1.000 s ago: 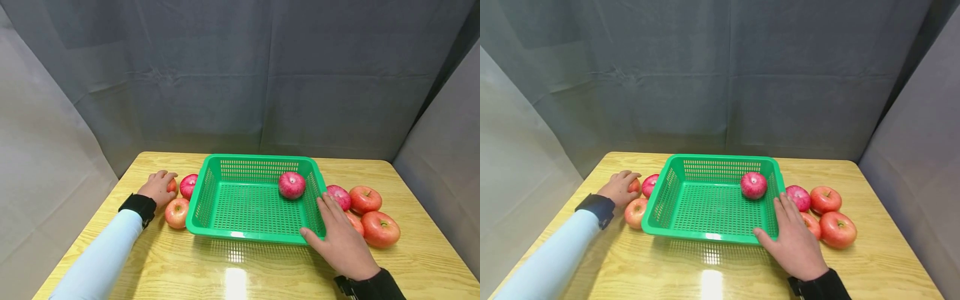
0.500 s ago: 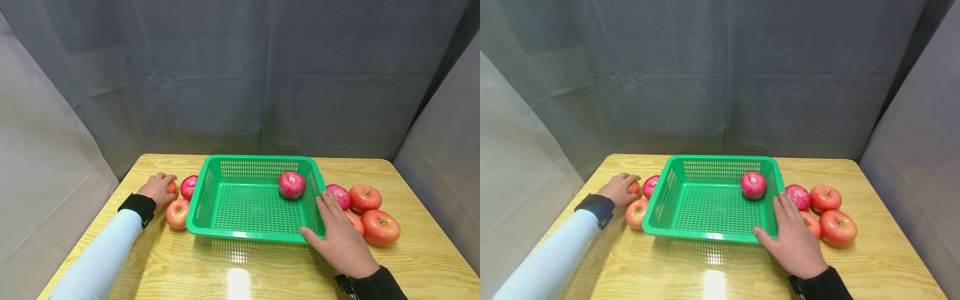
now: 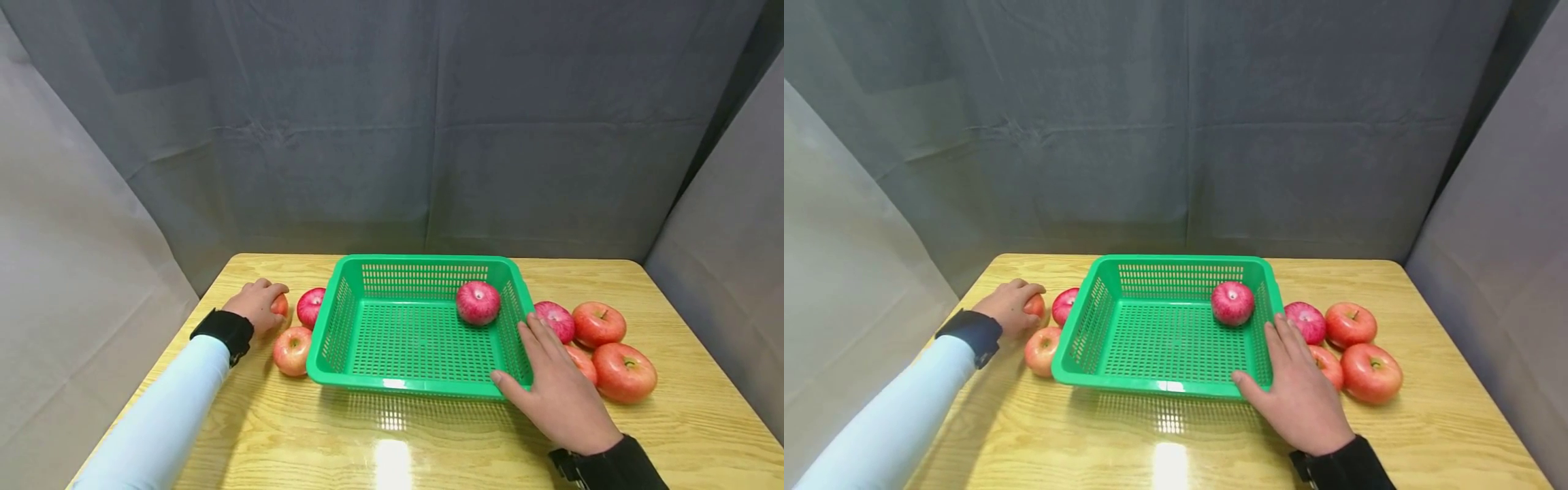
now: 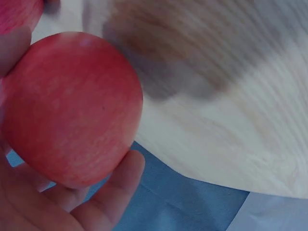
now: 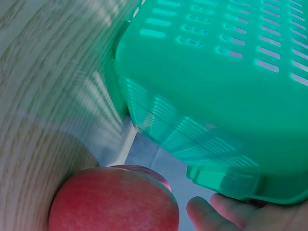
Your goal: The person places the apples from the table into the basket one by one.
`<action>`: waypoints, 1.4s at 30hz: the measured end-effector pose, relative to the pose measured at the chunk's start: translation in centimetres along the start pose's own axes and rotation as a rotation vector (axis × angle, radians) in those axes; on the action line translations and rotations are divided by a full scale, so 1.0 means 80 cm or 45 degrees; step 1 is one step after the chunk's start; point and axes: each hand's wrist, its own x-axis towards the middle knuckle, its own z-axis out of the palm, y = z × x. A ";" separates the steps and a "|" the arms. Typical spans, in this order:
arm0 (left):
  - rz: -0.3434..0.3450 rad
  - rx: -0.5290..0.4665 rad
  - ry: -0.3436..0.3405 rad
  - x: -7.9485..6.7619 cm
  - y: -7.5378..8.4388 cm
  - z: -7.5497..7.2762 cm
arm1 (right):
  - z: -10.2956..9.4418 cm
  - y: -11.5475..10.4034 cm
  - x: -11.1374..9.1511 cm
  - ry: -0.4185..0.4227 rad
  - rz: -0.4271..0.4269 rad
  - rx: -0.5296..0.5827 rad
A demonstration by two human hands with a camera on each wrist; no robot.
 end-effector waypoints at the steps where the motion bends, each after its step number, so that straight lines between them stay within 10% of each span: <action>1: 0.002 -0.001 0.003 0.001 0.001 -0.002 | 0.000 0.000 0.000 0.004 -0.003 0.001; 42: 0.278 0.075 0.146 0.018 0.127 -0.121 | 0.000 0.000 0.002 -0.032 0.018 -0.002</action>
